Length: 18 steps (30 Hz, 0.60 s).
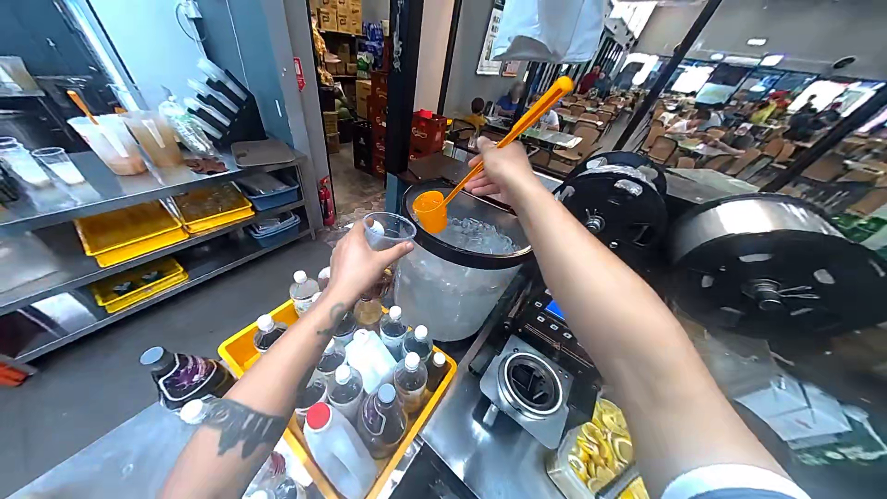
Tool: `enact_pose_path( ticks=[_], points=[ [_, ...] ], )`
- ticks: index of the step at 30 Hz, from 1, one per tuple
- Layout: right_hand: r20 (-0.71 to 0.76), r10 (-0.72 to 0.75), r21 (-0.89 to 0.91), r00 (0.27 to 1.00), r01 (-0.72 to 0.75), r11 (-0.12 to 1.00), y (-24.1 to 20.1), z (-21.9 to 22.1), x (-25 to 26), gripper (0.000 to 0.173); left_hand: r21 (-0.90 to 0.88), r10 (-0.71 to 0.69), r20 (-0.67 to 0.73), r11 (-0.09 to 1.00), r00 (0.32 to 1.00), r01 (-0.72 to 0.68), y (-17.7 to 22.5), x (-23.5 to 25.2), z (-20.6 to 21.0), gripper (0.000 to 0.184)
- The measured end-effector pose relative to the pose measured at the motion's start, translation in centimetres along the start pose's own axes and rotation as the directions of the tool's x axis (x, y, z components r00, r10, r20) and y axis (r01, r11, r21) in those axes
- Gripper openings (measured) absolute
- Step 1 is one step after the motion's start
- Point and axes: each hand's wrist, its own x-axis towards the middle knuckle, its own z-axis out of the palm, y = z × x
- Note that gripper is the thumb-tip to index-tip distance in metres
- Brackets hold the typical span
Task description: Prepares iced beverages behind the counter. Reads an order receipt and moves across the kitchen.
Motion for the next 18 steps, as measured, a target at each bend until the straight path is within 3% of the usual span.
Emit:
enact_pose_path(
  ticks=[8,11,13,15,16,18],
  points=[
    [0.044,-0.152,-0.034,0.987,0.153,0.988,-3.4,-4.3,-5.6,0.052,0.11,-0.072,0.111,0.992,0.991,0.06,1.0,4.6,3.3,0.093],
    [0.14,-0.308,-0.126,0.941,0.326,0.937,-3.8,-4.5,-8.5,0.046,0.107,-0.061,0.127,0.993,0.99,0.048,1.6,5.3,3.9,0.091],
    [0.257,-0.51,-0.209,0.821,0.563,0.8,-2.8,-4.2,-10.0,0.039,0.1,-0.056,0.126,0.994,0.99,0.044,1.6,5.6,4.1,0.089],
    [0.377,-0.688,-0.294,0.62,0.785,0.546,-1.6,-3.8,-11.0,0.036,0.084,-0.052,0.126,0.996,0.991,0.041,1.6,5.7,4.2,0.089],
    [0.425,-0.732,-0.329,0.532,0.845,0.423,-1.2,-3.6,-11.5,0.035,0.074,-0.048,0.119,0.997,0.992,0.039,1.5,5.9,4.2,0.089],
    [0.508,-0.747,-0.376,0.429,0.89,0.256,-0.7,-3.3,-12.5,0.034,0.038,-0.05,0.109,0.998,0.993,0.046,1.5,5.9,4.2,0.088]
  ],
)
